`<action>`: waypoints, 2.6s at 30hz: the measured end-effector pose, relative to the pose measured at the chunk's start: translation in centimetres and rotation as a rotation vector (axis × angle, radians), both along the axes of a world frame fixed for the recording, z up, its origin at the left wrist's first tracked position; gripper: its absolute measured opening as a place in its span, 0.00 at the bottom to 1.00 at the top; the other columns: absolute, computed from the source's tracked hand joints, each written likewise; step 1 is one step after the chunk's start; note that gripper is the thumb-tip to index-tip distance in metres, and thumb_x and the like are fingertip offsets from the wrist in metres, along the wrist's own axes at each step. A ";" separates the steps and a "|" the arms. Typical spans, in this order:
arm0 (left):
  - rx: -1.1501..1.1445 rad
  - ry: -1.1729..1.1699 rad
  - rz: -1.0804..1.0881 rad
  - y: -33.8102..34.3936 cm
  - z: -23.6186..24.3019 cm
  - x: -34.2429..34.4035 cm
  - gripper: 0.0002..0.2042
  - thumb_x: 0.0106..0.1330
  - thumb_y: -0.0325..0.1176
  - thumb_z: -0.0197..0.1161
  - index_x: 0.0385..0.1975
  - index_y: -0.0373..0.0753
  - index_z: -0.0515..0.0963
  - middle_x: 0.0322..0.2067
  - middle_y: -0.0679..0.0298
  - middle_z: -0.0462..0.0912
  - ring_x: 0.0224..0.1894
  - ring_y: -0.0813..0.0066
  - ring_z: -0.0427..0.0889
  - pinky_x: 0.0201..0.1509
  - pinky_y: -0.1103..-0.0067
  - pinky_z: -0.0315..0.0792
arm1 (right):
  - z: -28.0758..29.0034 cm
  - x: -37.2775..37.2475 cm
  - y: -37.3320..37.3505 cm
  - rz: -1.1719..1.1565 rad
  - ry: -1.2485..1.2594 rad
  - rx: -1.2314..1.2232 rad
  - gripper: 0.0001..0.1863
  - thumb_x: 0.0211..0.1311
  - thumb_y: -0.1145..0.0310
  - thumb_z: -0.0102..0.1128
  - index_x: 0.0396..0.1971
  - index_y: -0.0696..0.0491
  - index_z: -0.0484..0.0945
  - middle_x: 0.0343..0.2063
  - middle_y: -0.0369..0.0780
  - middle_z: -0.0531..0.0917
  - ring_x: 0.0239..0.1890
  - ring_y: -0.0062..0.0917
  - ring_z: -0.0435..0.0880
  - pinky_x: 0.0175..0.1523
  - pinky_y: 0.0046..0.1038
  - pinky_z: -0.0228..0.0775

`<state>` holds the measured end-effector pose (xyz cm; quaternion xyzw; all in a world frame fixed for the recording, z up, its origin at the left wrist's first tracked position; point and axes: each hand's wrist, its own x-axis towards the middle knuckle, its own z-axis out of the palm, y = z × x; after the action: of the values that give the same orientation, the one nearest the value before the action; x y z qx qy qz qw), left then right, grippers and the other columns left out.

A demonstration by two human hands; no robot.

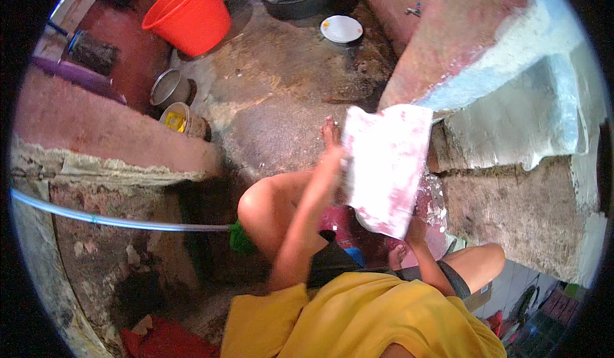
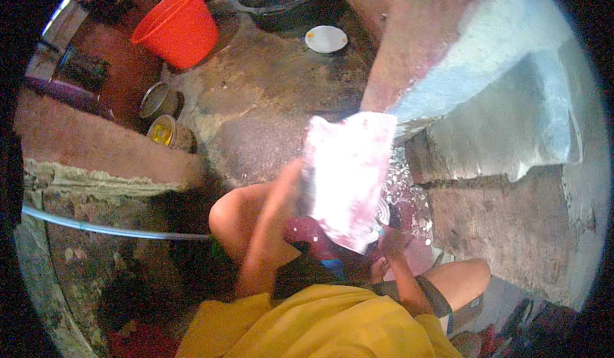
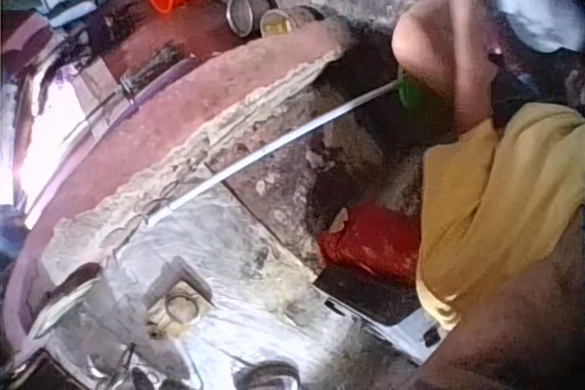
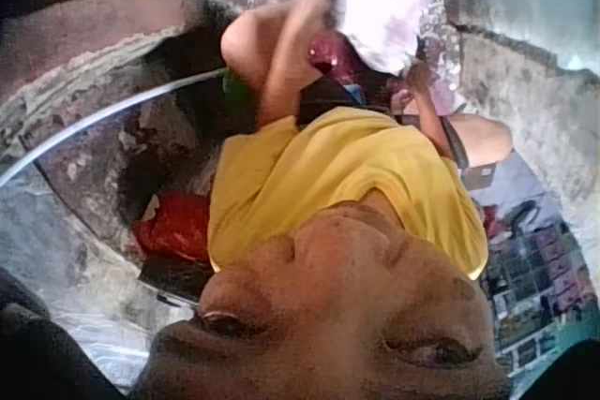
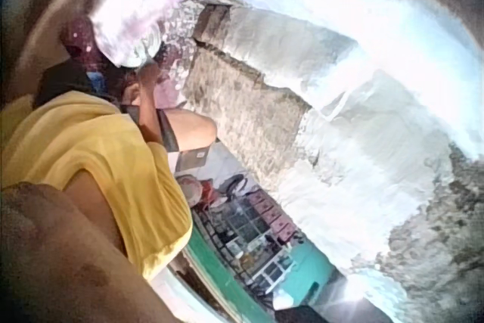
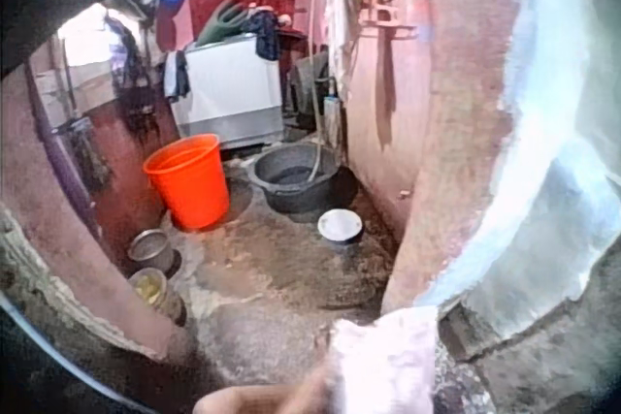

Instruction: The person applies a white plaster substance to a wall corner using a spatula and a hand-held tray, smoothing the material over a damaged area and refilling the spatula from a bowl.

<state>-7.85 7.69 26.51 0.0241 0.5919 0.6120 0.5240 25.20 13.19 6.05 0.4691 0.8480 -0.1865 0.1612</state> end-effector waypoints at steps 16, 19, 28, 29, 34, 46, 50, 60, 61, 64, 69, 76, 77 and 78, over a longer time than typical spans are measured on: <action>0.049 -0.505 0.216 -3.6 -29.9 13.0 0.17 0.55 0.42 0.48 0.37 0.36 0.74 0.30 0.64 0.76 0.31 0.72 0.75 0.37 0.78 0.70 | -2.3 -0.2 -1.8 0.127 0.101 0.154 0.13 0.43 0.61 0.60 0.22 0.56 0.78 0.21 0.49 0.79 0.25 0.43 0.79 0.32 0.42 0.70; 0.086 -0.456 0.245 -4.1 -27.9 12.2 0.14 0.55 0.42 0.48 0.32 0.40 0.73 0.22 0.69 0.74 0.17 0.80 0.72 0.14 0.85 0.65 | -4.1 0.0 -2.0 0.104 -0.008 0.108 0.13 0.43 0.59 0.58 0.23 0.55 0.78 0.19 0.46 0.79 0.25 0.42 0.78 0.32 0.44 0.67; 0.239 -0.723 0.173 -0.1 -28.7 7.4 0.16 0.54 0.33 0.49 0.41 0.31 0.71 0.35 0.61 0.79 0.33 0.72 0.79 0.36 0.79 0.73 | -3.0 -1.2 1.4 -0.413 0.228 -0.123 0.23 0.46 0.52 0.60 0.35 0.56 0.79 0.32 0.51 0.80 0.38 0.43 0.79 0.43 0.39 0.70; 0.216 -0.704 0.161 0.1 -28.8 7.3 0.17 0.54 0.33 0.49 0.41 0.31 0.71 0.35 0.61 0.79 0.33 0.72 0.78 0.37 0.79 0.73 | -3.3 -0.9 1.8 -0.402 0.228 -0.153 0.22 0.46 0.52 0.60 0.36 0.54 0.79 0.32 0.51 0.80 0.38 0.43 0.79 0.43 0.38 0.71; 0.239 -0.681 0.140 -0.5 -33.0 6.9 0.18 0.53 0.32 0.49 0.44 0.31 0.70 0.39 0.61 0.78 0.38 0.72 0.77 0.42 0.80 0.71 | -3.8 -1.0 1.8 -0.414 0.192 -0.149 0.19 0.47 0.53 0.59 0.35 0.51 0.80 0.29 0.50 0.80 0.36 0.42 0.80 0.41 0.39 0.71; 0.155 -0.568 0.177 0.1 -29.8 7.9 0.18 0.53 0.31 0.49 0.43 0.31 0.71 0.39 0.62 0.78 0.39 0.71 0.77 0.42 0.79 0.71 | -2.1 -3.4 -1.8 -0.305 0.331 -0.007 0.16 0.51 0.57 0.56 0.36 0.51 0.79 0.26 0.47 0.81 0.31 0.42 0.80 0.38 0.42 0.70; 0.193 -0.562 0.115 -1.0 -31.8 7.6 0.18 0.53 0.32 0.49 0.44 0.31 0.70 0.40 0.62 0.77 0.41 0.71 0.77 0.44 0.78 0.71 | -2.6 -4.4 -1.9 -0.454 0.286 -0.099 0.18 0.50 0.55 0.59 0.36 0.52 0.79 0.26 0.47 0.81 0.31 0.43 0.80 0.37 0.41 0.71; 0.155 -0.483 0.070 -0.4 -30.7 8.2 0.17 0.54 0.33 0.48 0.43 0.33 0.71 0.39 0.62 0.78 0.40 0.69 0.77 0.46 0.75 0.70 | -9.0 -4.0 -2.6 -1.024 0.454 -0.639 0.16 0.47 0.58 0.62 0.30 0.55 0.79 0.22 0.50 0.80 0.28 0.43 0.80 0.34 0.41 0.71; 0.153 -0.453 0.075 -0.3 -30.3 8.4 0.17 0.54 0.33 0.48 0.42 0.33 0.71 0.38 0.62 0.78 0.40 0.69 0.77 0.45 0.75 0.70 | -9.2 -4.2 -3.1 -0.862 0.435 -0.447 0.15 0.46 0.59 0.62 0.29 0.56 0.79 0.21 0.50 0.79 0.27 0.44 0.80 0.33 0.42 0.70; 0.182 -0.434 0.061 -0.7 -29.7 8.8 0.16 0.54 0.34 0.48 0.41 0.34 0.71 0.38 0.63 0.78 0.39 0.69 0.77 0.44 0.75 0.70 | -4.6 -6.0 -3.0 -0.518 0.307 -0.013 0.14 0.44 0.62 0.62 0.25 0.59 0.78 0.20 0.52 0.78 0.26 0.46 0.79 0.31 0.43 0.69; 0.168 -0.471 0.086 -1.0 -30.2 8.3 0.17 0.54 0.34 0.48 0.43 0.34 0.70 0.39 0.63 0.77 0.43 0.69 0.76 0.46 0.76 0.68 | -6.5 -5.4 -2.4 -0.524 0.387 -0.094 0.16 0.46 0.57 0.61 0.27 0.57 0.79 0.23 0.51 0.79 0.29 0.46 0.79 0.34 0.41 0.70; 0.158 -0.456 0.084 -0.1 -28.9 8.1 0.18 0.54 0.34 0.49 0.45 0.34 0.69 0.40 0.63 0.76 0.43 0.69 0.75 0.47 0.75 0.68 | -9.4 -4.9 -2.9 -1.104 0.746 -0.532 0.19 0.48 0.53 0.61 0.34 0.53 0.80 0.28 0.50 0.80 0.34 0.41 0.80 0.38 0.36 0.71; 0.131 -0.455 0.088 0.2 -28.2 8.1 0.18 0.54 0.34 0.49 0.44 0.34 0.69 0.40 0.63 0.76 0.43 0.69 0.75 0.47 0.75 0.68 | -11.5 -4.3 -3.1 -0.859 0.709 -0.346 0.18 0.49 0.54 0.61 0.34 0.52 0.80 0.28 0.48 0.81 0.33 0.40 0.81 0.37 0.36 0.71; 0.079 -0.427 0.098 0.4 -28.2 8.0 0.18 0.54 0.34 0.49 0.44 0.34 0.70 0.40 0.63 0.76 0.42 0.69 0.76 0.45 0.75 0.69 | -13.6 -3.7 -3.1 -0.647 0.651 -0.122 0.17 0.49 0.54 0.61 0.33 0.51 0.80 0.28 0.47 0.81 0.33 0.40 0.81 0.37 0.36 0.71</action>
<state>0.18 8.12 -1.66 -0.1143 0.4438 0.6506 0.6056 21.53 10.04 -7.51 0.6162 0.6521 -0.4144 -0.1529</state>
